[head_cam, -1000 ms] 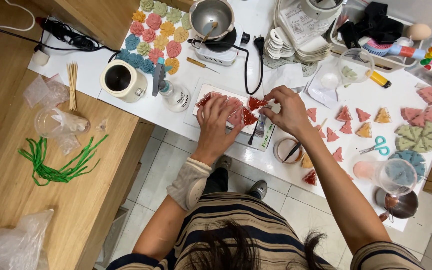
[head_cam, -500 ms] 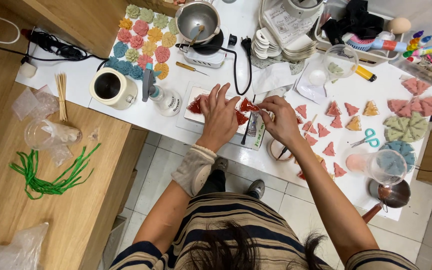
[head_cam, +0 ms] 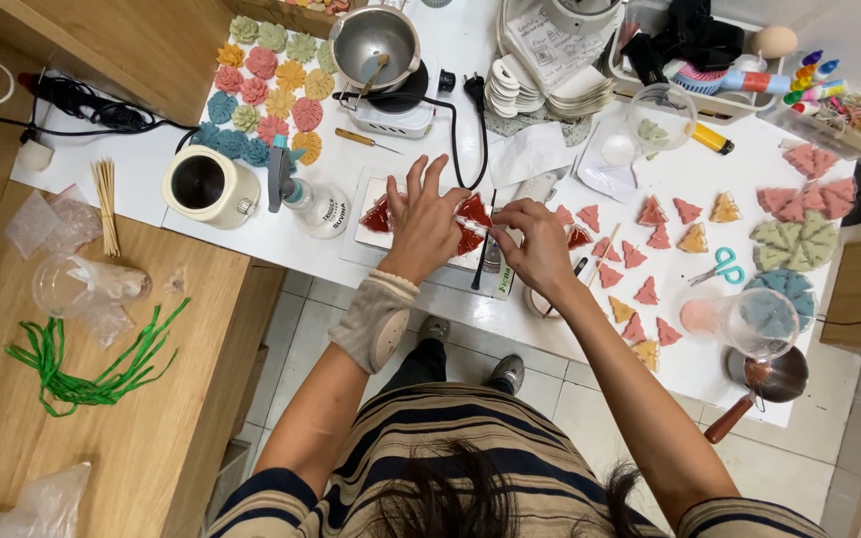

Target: The person is crafting scented candles, specifically pouring melted red wax into small triangular shapes and then assembling them into a larger candle structure with a wick.

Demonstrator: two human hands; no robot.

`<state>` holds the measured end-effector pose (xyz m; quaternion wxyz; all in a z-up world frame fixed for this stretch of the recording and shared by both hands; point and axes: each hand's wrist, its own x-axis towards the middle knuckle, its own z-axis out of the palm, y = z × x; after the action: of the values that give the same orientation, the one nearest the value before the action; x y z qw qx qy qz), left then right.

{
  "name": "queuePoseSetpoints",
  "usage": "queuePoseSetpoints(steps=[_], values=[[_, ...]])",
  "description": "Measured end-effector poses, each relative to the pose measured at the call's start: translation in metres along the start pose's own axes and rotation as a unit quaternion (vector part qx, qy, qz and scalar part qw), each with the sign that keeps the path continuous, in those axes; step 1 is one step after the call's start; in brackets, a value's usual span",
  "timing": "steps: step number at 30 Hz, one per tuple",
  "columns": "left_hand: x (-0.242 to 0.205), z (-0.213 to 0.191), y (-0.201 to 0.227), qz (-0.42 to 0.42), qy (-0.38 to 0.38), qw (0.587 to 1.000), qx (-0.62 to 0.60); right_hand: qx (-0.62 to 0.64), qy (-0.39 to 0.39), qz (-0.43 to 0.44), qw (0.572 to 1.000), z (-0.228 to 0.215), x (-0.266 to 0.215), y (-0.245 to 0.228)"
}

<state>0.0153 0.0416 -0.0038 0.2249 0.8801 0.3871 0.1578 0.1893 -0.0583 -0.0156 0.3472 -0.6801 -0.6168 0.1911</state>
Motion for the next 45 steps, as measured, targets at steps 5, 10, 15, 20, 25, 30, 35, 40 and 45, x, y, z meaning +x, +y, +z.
queuePoseSetpoints(steps=[5, 10, 15, 20, 25, 30, 35, 40, 45], values=[[-0.001, -0.002, -0.004, -0.009, -0.011, 1.0, 0.001, 0.002, -0.009, -0.021, 1.0, 0.004, -0.003, 0.005], [-0.006, -0.008, -0.004, -0.016, -0.004, 1.0, -0.015, 0.004, 0.007, 0.002, 1.0, -0.008, -0.011, 0.013], [-0.026, -0.024, -0.002, -0.061, 0.061, 0.992, -0.09, 0.056, 0.136, 0.174, 0.974, -0.022, -0.051, 0.063], [-0.046, -0.038, 0.007, -0.058, 0.108, 0.986, -0.108, 0.021, 0.122, 0.334, 0.934, -0.016, -0.107, 0.09], [-0.049, -0.042, 0.014, -0.044, 0.112, 0.986, -0.118, 0.032, 0.066, 0.442, 0.894, 0.0, -0.121, 0.086], [-0.054, -0.046, 0.012, -0.027, 0.105, 0.988, -0.112, -0.159, -0.003, 0.441, 0.883, 0.007, -0.094, 0.089], [-0.061, -0.052, -0.003, -0.011, 0.103, 0.988, -0.115, -0.244, -0.047, 0.462, 0.852, 0.023, -0.082, 0.137], [-0.06, -0.062, -0.02, 0.009, 0.094, 0.989, -0.113, -0.227, -0.034, 0.49, 0.841, 0.033, -0.085, 0.157], [-0.051, -0.069, -0.032, 0.029, 0.079, 0.988, -0.126, -0.148, 0.027, 0.483, 0.862, 0.016, -0.091, 0.124]])
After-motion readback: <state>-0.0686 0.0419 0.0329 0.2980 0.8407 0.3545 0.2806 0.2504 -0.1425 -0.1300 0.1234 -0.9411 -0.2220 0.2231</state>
